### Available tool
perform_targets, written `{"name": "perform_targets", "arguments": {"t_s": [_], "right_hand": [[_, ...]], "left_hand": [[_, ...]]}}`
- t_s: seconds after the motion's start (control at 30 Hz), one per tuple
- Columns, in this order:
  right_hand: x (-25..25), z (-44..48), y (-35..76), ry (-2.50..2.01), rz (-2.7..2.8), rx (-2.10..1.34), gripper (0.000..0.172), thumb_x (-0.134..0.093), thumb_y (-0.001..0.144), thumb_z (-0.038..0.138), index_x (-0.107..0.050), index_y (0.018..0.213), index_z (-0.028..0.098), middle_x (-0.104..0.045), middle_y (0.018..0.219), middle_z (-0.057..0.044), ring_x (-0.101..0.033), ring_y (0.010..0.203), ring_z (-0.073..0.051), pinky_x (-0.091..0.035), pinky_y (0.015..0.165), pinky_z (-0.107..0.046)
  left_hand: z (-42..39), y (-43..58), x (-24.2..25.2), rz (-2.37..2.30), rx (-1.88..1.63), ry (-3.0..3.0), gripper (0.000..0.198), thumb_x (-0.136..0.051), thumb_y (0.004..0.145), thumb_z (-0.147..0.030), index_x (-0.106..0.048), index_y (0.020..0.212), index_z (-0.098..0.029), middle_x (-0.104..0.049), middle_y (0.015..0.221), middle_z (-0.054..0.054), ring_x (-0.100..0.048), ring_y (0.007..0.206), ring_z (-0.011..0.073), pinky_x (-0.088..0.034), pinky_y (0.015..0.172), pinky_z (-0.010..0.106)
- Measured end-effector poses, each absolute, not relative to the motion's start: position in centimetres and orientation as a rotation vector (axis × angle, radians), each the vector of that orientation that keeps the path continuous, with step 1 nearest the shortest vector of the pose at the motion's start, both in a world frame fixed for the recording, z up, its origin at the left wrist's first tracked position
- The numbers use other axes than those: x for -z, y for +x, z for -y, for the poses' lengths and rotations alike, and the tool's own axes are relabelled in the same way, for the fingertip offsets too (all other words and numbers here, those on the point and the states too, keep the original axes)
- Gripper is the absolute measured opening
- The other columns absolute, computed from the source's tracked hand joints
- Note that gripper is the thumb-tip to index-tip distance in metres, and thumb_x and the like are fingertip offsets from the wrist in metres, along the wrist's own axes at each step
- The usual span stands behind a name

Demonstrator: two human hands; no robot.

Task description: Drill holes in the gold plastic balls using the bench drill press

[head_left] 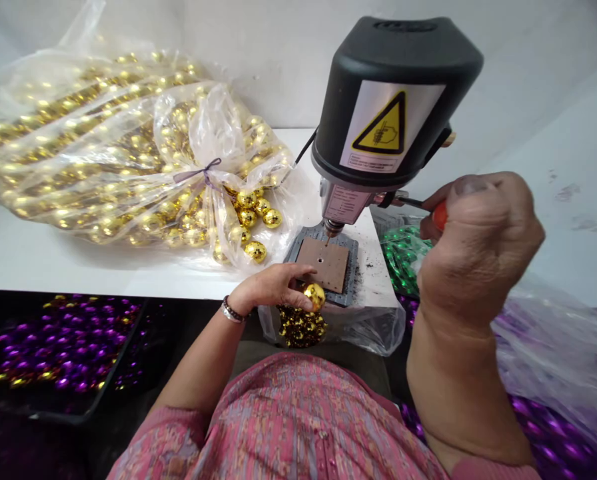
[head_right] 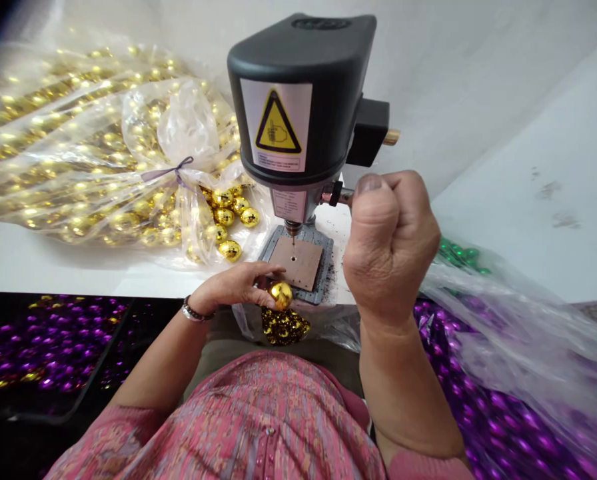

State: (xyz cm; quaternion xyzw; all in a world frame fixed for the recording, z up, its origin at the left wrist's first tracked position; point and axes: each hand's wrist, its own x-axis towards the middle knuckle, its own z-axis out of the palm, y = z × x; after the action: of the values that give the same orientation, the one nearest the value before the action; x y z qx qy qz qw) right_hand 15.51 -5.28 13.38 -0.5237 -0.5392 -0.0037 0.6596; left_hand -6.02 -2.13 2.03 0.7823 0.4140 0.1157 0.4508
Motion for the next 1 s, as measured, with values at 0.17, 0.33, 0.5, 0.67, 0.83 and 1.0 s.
{"name": "perform_targets", "arguments": {"t_s": [0.17, 0.33, 0.5, 0.67, 0.83, 1.0], "right_hand": [[-13.1, 5.3, 15.5, -1.181, 1.222, 0.045, 0.029, -0.046, 0.091, 0.037, -0.048, 0.068, 0.019, -0.046, 0.057, 0.004, -0.045, 0.052, -0.006, -0.036, 0.054, -0.024], [-12.9, 5.4, 15.7, -1.18, 1.244, 0.057, 0.03, -0.047, 0.091, 0.037, -0.051, 0.068, 0.019, -0.047, 0.056, 0.004, -0.045, 0.053, -0.005, -0.036, 0.054, -0.023], [-12.7, 5.5, 15.9, -1.16, 1.283, 0.057, 0.031, -0.046, 0.093, 0.038, -0.053, 0.07, 0.018, -0.047, 0.058, 0.004, -0.047, 0.056, -0.006, -0.038, 0.055, -0.023], [-12.4, 5.5, 15.9, -1.149, 1.308, 0.083, 0.034, -0.044, 0.095, 0.039, -0.054, 0.071, 0.018, -0.047, 0.059, 0.004, -0.047, 0.057, -0.005, -0.038, 0.055, -0.022], [-12.1, 5.5, 15.9, -1.128, 1.309, 0.09, 0.034, -0.045, 0.096, 0.041, -0.055, 0.072, 0.018, -0.047, 0.06, 0.004, -0.047, 0.057, -0.005, -0.039, 0.055, -0.022], [-12.0, 5.5, 16.0, -1.127, 1.306, 0.08, 0.035, -0.044, 0.096, 0.042, -0.055, 0.073, 0.018, -0.045, 0.059, 0.004, -0.046, 0.056, -0.005, -0.037, 0.054, -0.022]], "left_hand": [[-2.8, -7.3, -2.0, -1.602, -0.75, 1.823, 0.038, -0.059, 0.09, -0.035, -0.069, 0.122, -0.015, -0.074, 0.114, 0.013, -0.068, 0.099, 0.0215, -0.051, 0.09, 0.032], [-7.7, -6.9, -1.4, -2.038, -0.609, 1.866, 0.044, -0.053, 0.091, -0.027, -0.062, 0.132, -0.013, -0.067, 0.125, 0.018, -0.062, 0.116, 0.0301, -0.046, 0.099, 0.039], [-8.0, -6.5, -0.6, -2.0, -0.273, 2.144, 0.057, -0.055, 0.085, -0.016, -0.055, 0.142, -0.023, -0.056, 0.14, 0.017, -0.059, 0.121, 0.0336, -0.046, 0.098, 0.043], [-7.5, -6.9, -1.4, -1.875, -0.392, 2.121, 0.051, -0.065, 0.08, -0.022, -0.063, 0.13, -0.013, -0.069, 0.113, 0.017, -0.064, 0.104, 0.0293, -0.049, 0.091, 0.038], [-4.5, -7.2, -2.0, -1.298, -0.759, 1.51, 0.052, -0.061, 0.083, -0.041, -0.062, 0.13, -0.018, -0.071, 0.104, 0.008, -0.065, 0.078, 0.0154, -0.051, 0.069, 0.027], [-2.0, -6.1, -0.8, -0.991, -0.743, 1.074, 0.055, -0.052, 0.09, -0.047, -0.054, 0.139, -0.023, -0.07, 0.114, 0.012, -0.069, 0.08, 0.0171, -0.05, 0.059, 0.026]]}}
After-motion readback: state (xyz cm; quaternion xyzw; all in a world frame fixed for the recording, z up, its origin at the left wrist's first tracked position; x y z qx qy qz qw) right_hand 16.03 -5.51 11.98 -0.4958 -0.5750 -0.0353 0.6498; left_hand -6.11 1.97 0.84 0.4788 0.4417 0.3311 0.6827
